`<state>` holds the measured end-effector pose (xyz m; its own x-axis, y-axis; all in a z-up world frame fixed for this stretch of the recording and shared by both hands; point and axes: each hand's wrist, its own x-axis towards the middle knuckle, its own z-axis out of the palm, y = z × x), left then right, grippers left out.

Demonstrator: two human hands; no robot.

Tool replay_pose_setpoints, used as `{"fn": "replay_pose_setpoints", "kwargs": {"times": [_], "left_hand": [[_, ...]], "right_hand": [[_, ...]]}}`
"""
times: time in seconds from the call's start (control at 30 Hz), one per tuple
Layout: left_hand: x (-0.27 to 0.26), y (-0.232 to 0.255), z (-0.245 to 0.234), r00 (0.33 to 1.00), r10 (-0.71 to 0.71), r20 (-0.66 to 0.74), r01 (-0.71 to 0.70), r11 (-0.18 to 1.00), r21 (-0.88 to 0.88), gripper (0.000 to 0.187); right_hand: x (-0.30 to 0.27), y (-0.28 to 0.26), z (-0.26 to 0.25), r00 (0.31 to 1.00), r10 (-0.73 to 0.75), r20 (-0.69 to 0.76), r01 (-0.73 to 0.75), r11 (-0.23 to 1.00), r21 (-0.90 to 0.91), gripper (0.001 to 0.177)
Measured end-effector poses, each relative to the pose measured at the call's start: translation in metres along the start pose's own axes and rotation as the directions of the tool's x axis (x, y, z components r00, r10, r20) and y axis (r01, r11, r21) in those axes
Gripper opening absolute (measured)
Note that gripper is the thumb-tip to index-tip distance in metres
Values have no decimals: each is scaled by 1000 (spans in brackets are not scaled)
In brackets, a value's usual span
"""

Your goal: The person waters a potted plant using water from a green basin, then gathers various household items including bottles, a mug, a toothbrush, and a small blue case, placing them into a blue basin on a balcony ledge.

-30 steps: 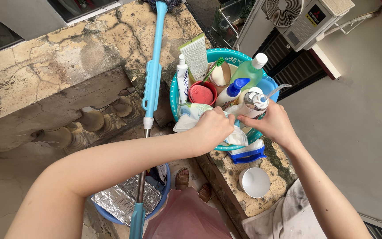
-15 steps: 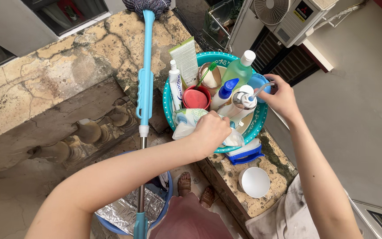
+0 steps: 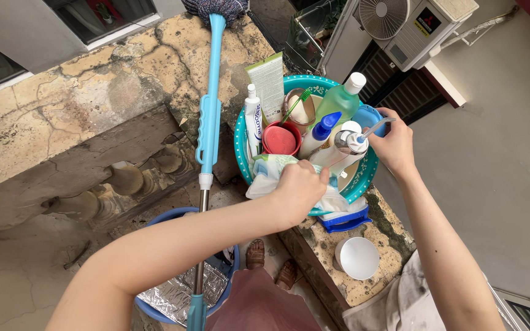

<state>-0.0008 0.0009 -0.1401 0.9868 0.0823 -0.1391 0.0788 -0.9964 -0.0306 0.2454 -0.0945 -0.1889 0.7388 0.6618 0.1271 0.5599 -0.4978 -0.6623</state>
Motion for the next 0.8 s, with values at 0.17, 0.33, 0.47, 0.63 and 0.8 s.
{"fn": "replay_pose_setpoints", "kwargs": {"times": [0.17,0.33,0.47,0.63,0.8], "left_hand": [[-11,-80,-40,999,6,-46,-27,892,-452,99],[4,-201,-25,795,-602,-70,428,639,-639,51],[25,-211,46,733,-672,102,536,479,-695,66],[31,-191,91,673,-740,-2,457,417,-786,38],[2,-182,75,643,-755,-133,315,418,-852,38]], "right_hand": [[1,3,-1,1000,-11,-2,11,1000,7,54],[-2,7,-5,999,5,-43,-5,1000,16,54],[-5,7,-4,998,13,-62,-11,999,39,55],[-11,4,12,990,10,-143,-8,1000,14,52],[-29,-5,31,957,-69,-282,80,996,25,47]]}}
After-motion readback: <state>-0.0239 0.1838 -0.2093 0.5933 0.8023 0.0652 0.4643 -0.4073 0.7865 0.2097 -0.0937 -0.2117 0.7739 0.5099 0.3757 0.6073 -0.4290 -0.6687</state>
